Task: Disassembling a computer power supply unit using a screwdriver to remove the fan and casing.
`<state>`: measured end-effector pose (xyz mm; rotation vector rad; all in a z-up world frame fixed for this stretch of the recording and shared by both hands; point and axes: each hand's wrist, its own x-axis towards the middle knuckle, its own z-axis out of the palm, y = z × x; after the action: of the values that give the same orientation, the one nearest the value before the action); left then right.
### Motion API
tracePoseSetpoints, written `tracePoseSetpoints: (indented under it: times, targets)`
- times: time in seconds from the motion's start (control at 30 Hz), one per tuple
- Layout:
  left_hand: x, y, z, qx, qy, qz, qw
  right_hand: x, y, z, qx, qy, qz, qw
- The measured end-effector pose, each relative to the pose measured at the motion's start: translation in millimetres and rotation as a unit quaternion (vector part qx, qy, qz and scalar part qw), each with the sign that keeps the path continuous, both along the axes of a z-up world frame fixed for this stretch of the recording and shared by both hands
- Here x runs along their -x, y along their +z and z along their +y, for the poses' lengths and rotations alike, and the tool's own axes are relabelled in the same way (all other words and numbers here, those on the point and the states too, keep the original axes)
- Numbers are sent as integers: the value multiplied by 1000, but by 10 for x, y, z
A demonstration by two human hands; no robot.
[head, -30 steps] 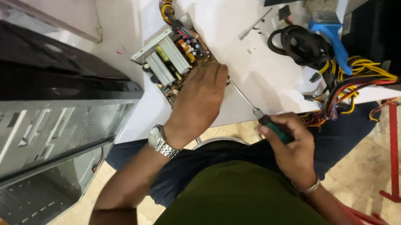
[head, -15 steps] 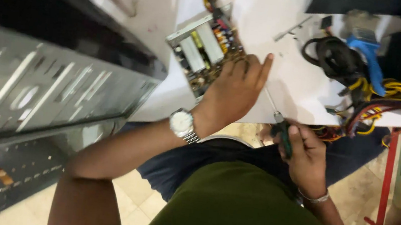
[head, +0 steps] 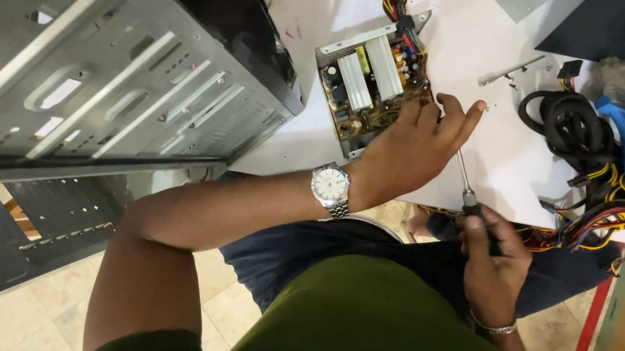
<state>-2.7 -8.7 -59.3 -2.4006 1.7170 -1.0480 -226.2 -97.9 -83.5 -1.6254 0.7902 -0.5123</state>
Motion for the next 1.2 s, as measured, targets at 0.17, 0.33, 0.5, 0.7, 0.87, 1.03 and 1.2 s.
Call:
tracePoseSetpoints:
  times: [0.17, 0.33, 0.5, 0.7, 0.87, 1.03, 1.2]
  targets:
    - [-10, 15, -2, -14, -1, 6, 1000, -155, 129, 82, -187, -2, -70, 980]
    - [-11, 11, -2, 4, -11, 18, 1000, -144, 126, 67, 32, 3, -9, 999]
    - [-102, 115, 50, 17, -49, 126, 991, -290, 295, 118, -184, -8, -62, 981]
    - [-289, 175, 144, 1, -126, 367, 922, -229, 315, 89, -112, -27, -42, 992]
    - [-348, 360, 144, -9, -137, 512, 848, -179, 304, 29, 52, -24, -23, 998]
    - [-308, 468, 124, 0, -126, 559, 820, -227, 406, -4, -14, 15, -45, 999]
    - [-298, 495, 98, -3, -126, 542, 831, -187, 336, 3, 252, -25, -16, 967]
